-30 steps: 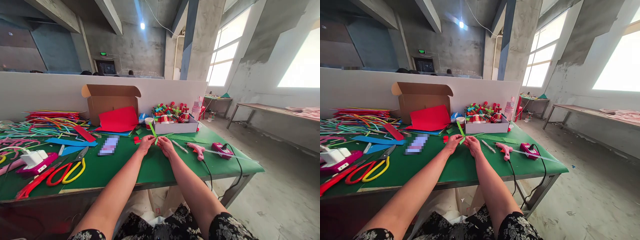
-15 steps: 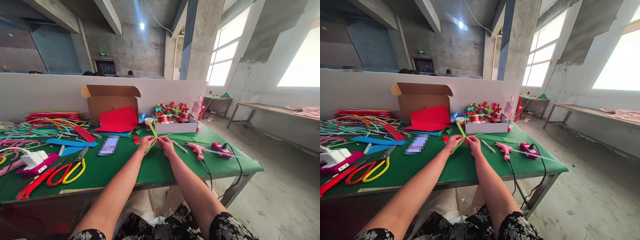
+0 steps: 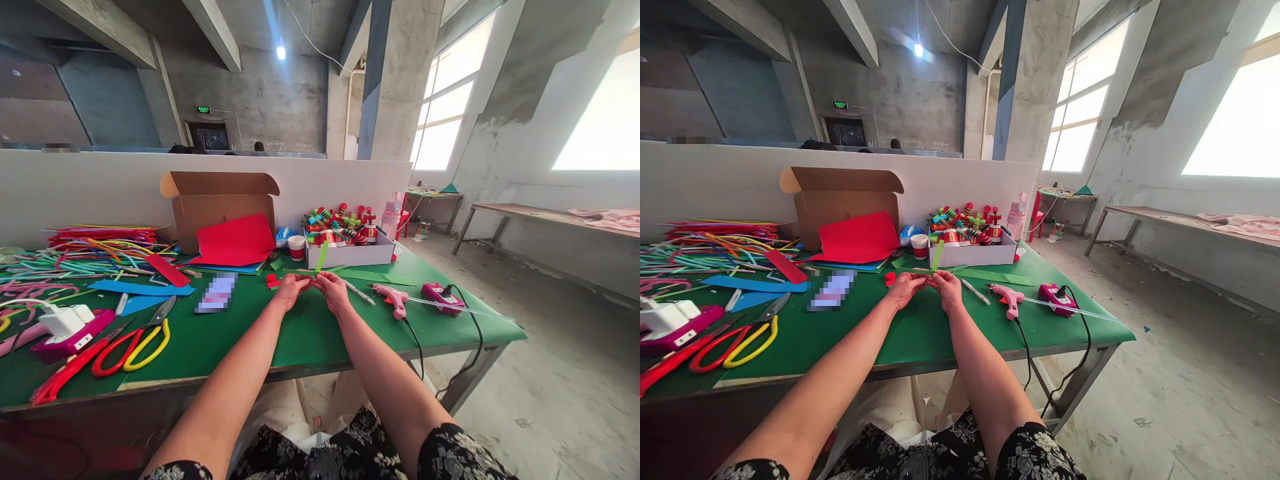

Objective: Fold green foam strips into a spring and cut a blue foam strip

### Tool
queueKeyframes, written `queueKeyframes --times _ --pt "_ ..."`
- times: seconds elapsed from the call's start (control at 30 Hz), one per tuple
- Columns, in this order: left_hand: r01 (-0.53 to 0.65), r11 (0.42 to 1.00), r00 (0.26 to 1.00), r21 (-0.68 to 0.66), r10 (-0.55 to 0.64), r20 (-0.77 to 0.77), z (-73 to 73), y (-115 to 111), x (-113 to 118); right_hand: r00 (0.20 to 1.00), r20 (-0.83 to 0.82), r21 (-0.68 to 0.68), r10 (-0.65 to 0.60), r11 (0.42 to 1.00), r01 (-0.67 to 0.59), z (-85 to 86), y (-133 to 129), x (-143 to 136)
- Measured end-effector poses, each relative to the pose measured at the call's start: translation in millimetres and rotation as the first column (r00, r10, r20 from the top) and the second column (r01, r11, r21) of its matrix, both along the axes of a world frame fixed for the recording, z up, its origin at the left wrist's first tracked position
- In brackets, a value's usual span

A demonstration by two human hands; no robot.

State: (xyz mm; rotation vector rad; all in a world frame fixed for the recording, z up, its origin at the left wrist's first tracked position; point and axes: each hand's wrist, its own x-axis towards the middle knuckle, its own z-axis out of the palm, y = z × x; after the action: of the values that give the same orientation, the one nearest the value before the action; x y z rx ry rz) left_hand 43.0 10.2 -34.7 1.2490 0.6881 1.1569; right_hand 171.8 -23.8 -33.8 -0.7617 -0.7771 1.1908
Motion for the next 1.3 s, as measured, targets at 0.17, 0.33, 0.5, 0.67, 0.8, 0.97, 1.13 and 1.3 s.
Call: queueKeyframes --times 0.17,0.33,0.5,0.67,0.8,0.97,1.13,1.3 --pt "-0.034 0.999 0.999 0.004 0.034 0.015 -1.0 -1.7 1.9 1.000 0.016 -0.008 0.023 1.000 -0.023 -0.9 -1.0 -1.6" --pt "-0.124 0.992 0.992 -0.007 0.124 0.035 -0.2 0.4 1.2 0.997 0.047 -0.035 0.062 0.998 -0.060 -0.5 -2.7 -3.0" --pt "-0.178 0.984 0.984 0.031 0.178 0.000 0.9 -1.2 1.8 0.995 0.069 -0.050 0.067 0.997 -0.064 0.9 -4.4 -0.6" --pt "-0.173 0.984 0.985 0.034 0.173 -0.007 2.2 -5.1 2.3 0.994 0.105 -0.020 0.022 1.000 -0.020 1.5 -5.1 -0.5" --pt "-0.127 0.992 0.992 0.007 0.127 -0.001 2.2 -4.2 0.9 0.991 0.131 -0.009 0.009 1.000 -0.008 1.9 -4.3 -1.1" --pt "-0.145 0.989 0.989 -0.033 0.146 0.016 0.5 -1.8 -0.4 0.990 0.138 -0.017 0.034 0.999 -0.032 2.8 -6.2 -3.3" --pt "-0.176 0.981 0.984 -0.082 0.174 -0.024 -1.2 0.9 -0.5 0.992 0.129 -0.019 0.001 1.000 0.001 1.7 -5.8 -3.1" --pt "-0.277 0.946 0.960 -0.168 0.279 -0.012 2.3 2.6 -3.8 0.995 0.091 -0.029 -0.044 0.998 0.047 -0.6 -1.3 0.4"
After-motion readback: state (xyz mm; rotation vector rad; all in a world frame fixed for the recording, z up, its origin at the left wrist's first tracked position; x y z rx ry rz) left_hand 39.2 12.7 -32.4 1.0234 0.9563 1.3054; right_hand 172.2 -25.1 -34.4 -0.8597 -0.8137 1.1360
